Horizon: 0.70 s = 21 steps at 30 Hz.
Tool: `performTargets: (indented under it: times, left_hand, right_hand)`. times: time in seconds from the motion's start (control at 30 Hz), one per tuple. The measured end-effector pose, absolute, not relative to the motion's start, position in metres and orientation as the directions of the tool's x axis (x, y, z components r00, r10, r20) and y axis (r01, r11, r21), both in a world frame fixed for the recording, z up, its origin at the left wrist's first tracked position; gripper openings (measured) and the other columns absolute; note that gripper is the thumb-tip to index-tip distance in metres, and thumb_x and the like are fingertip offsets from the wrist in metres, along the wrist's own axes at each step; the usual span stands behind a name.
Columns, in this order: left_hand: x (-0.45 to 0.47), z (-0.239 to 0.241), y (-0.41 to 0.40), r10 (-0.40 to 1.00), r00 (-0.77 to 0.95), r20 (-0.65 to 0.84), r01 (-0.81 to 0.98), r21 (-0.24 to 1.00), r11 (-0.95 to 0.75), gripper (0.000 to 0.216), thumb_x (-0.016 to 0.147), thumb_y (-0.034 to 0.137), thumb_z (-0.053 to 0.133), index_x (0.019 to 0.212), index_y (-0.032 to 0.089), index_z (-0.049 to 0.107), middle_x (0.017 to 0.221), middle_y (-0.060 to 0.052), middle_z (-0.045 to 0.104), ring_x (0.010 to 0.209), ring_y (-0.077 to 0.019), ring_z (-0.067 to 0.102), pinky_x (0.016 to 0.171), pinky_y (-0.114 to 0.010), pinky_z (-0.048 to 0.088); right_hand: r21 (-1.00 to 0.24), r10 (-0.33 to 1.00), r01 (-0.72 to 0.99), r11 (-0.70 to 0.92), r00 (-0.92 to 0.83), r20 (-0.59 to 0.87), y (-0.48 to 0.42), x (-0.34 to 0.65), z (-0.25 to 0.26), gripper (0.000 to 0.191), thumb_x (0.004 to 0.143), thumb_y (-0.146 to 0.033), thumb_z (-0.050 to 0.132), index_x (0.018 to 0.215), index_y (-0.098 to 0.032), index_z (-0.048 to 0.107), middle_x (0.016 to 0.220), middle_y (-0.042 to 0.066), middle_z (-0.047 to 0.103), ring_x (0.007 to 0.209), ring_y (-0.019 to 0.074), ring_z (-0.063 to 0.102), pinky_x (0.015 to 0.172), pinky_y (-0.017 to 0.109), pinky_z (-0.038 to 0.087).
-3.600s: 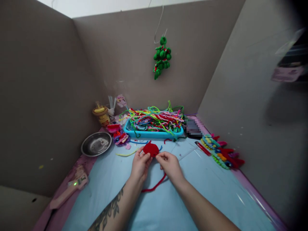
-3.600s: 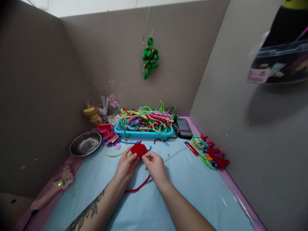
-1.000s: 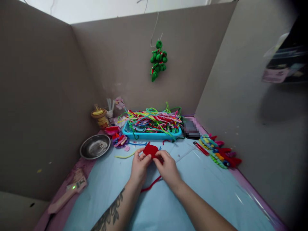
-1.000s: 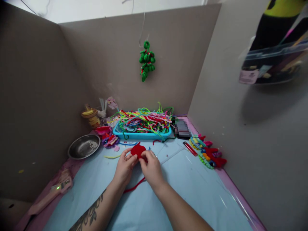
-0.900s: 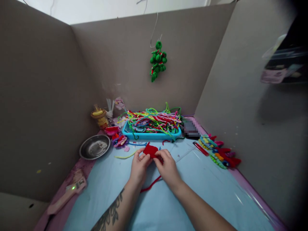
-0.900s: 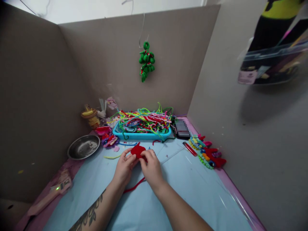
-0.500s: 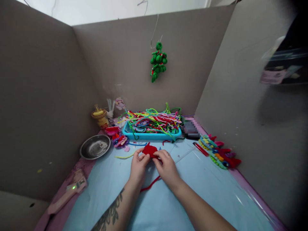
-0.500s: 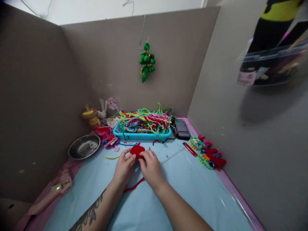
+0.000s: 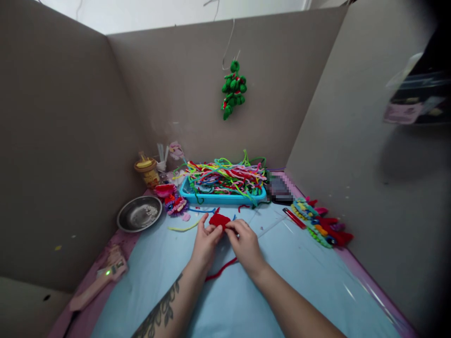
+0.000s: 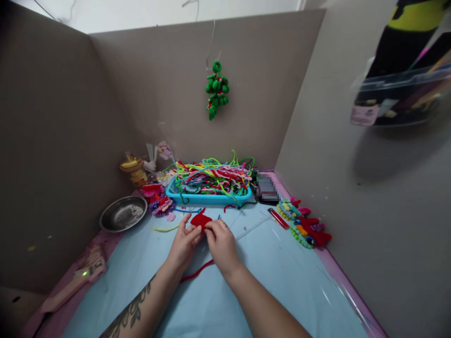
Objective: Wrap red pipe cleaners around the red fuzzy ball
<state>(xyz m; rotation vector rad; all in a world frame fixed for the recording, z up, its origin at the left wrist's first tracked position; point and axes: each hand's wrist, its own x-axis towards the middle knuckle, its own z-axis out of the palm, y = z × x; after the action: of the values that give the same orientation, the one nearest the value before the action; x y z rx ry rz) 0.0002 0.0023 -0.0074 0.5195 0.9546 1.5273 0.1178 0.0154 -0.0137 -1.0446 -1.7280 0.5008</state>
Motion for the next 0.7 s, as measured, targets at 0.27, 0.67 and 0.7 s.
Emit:
performTargets:
  times: [0.27,0.67,0.7]
  left_hand:
    - [-0.0025,-0.0087,0.004,0.957,-0.242,-0.162,-0.548,0.836,0.003,0.069,0.06,0.02,0.076,0.117,0.021,0.039,0.066,0.005,0.061,0.065,-0.0128,0.063,0.072,-0.029,0.046]
    - [-0.0036,-0.0092,0.0045,0.955,-0.228,-0.191,-0.517,0.855,0.048,0.066,0.059,0.019,0.076,0.112,0.018,0.037,0.063,0.003,0.065,0.059,-0.0117,0.062,0.07,-0.028,0.046]
    - [-0.0039,-0.0103,0.0048,0.956,-0.228,-0.183,-0.505,0.862,0.045,0.065,0.059,0.02,0.076,0.111,0.018,0.037,0.063,0.002,0.065,0.059,-0.0119,0.062,0.069,-0.027,0.046]
  right_hand:
    - [-0.735,0.865,0.487,0.472,-0.091,0.494,0.0106,0.119,-0.009,0.013,0.08,-0.013,0.05,0.085,-0.02,0.059,0.084,0.005,0.063,0.083,0.0206,0.057,0.075,0.032,0.046]
    - [-0.813,0.924,0.458,0.36,-0.051,0.38,0.0149,0.1222,-0.0166,0.014,0.077,-0.014,0.047,0.076,-0.019,0.061,0.074,0.003,0.064,0.071,0.0183,0.059,0.066,0.028,0.045]
    - [-0.804,0.918,0.465,0.371,-0.053,0.393,0.0151,0.1226,-0.0169,0.015,0.077,-0.014,0.047,0.076,-0.019,0.061,0.075,0.003,0.064,0.072,0.0188,0.059,0.067,0.029,0.045]
